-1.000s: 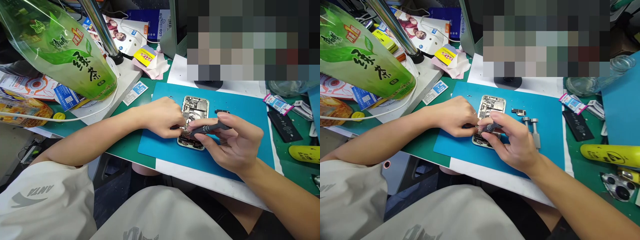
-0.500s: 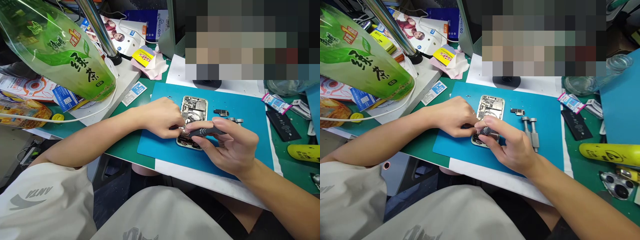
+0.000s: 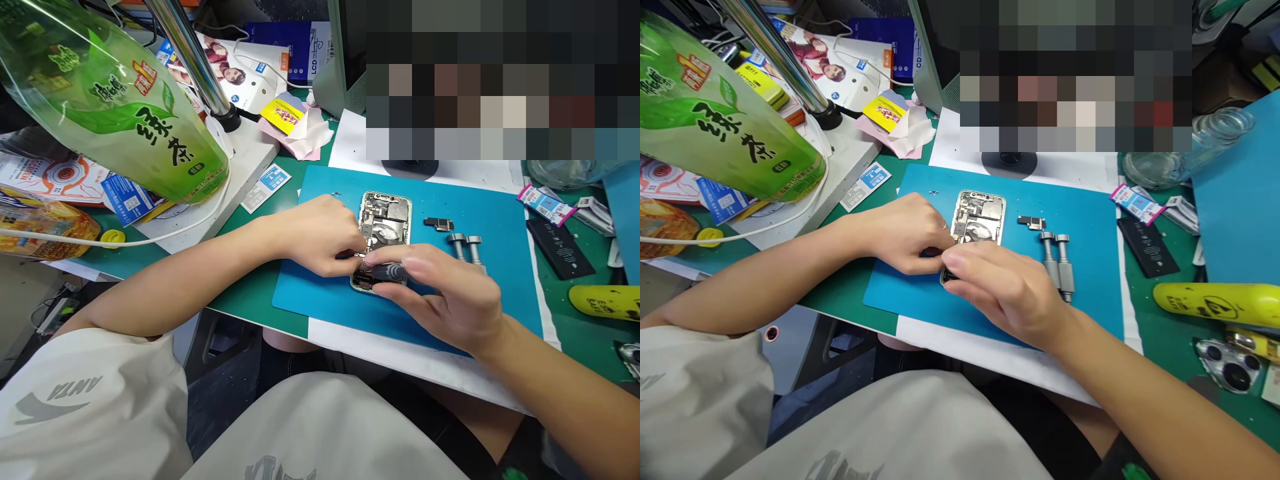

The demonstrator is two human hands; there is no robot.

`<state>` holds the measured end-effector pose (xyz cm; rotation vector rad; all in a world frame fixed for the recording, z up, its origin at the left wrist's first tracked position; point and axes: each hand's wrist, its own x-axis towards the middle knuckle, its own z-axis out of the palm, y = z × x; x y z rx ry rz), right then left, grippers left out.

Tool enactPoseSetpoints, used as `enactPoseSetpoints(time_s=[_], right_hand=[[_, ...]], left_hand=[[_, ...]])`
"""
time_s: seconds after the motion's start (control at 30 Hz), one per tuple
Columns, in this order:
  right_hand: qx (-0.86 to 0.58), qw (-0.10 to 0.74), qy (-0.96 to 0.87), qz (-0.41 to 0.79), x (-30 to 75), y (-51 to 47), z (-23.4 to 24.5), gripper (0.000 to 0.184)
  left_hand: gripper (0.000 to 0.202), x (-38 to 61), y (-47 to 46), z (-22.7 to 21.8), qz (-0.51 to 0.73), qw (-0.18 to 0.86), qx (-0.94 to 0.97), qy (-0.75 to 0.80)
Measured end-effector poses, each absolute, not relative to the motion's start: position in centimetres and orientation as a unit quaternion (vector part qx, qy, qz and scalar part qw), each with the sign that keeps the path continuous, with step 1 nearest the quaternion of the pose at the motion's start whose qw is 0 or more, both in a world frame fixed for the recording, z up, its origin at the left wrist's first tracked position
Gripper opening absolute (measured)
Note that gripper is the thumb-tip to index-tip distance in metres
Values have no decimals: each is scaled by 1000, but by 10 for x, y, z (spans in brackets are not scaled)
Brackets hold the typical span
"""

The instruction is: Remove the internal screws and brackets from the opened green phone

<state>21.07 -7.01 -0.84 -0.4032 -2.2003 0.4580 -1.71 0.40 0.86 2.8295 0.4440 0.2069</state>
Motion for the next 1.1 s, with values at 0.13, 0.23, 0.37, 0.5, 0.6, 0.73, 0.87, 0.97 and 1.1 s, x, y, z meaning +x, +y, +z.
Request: enactPoseSetpoints(time_s=[0.13, 0.23, 0.37, 0.5, 0.6, 0.73, 0.87, 0.97, 1.1], right_hand=[[-169, 417, -878, 163, 210, -74, -7, 37], [-174, 411, -880, 165, 208, -75, -8, 38], [-187, 419, -875, 153, 207, -72, -7, 36], [-209, 433, -865, 146, 209, -70, -6, 44], [-214, 429, -864, 152, 210, -69, -5, 65], [-211, 443, -858, 148, 212, -69, -5, 91], [-231, 433, -860, 141, 212, -70, -4, 90], [-232, 424, -867, 117, 210, -72, -1, 89], [-235, 422, -871, 88, 209, -71, 2, 92]], left_hand=[[34, -17, 4, 8, 82, 134, 976, 148], [33, -17, 4, 8, 89, 129, 977, 144], [31, -16, 3, 8, 92, 120, 978, 146], [30, -16, 3, 8, 87, 114, 979, 148], [31, -16, 3, 9, 81, 111, 979, 149], [30, -16, 4, 10, 79, 109, 980, 149], [30, -17, 4, 10, 78, 107, 980, 149], [30, -17, 4, 11, 78, 106, 980, 149], [31, -17, 3, 12, 80, 103, 980, 150]])
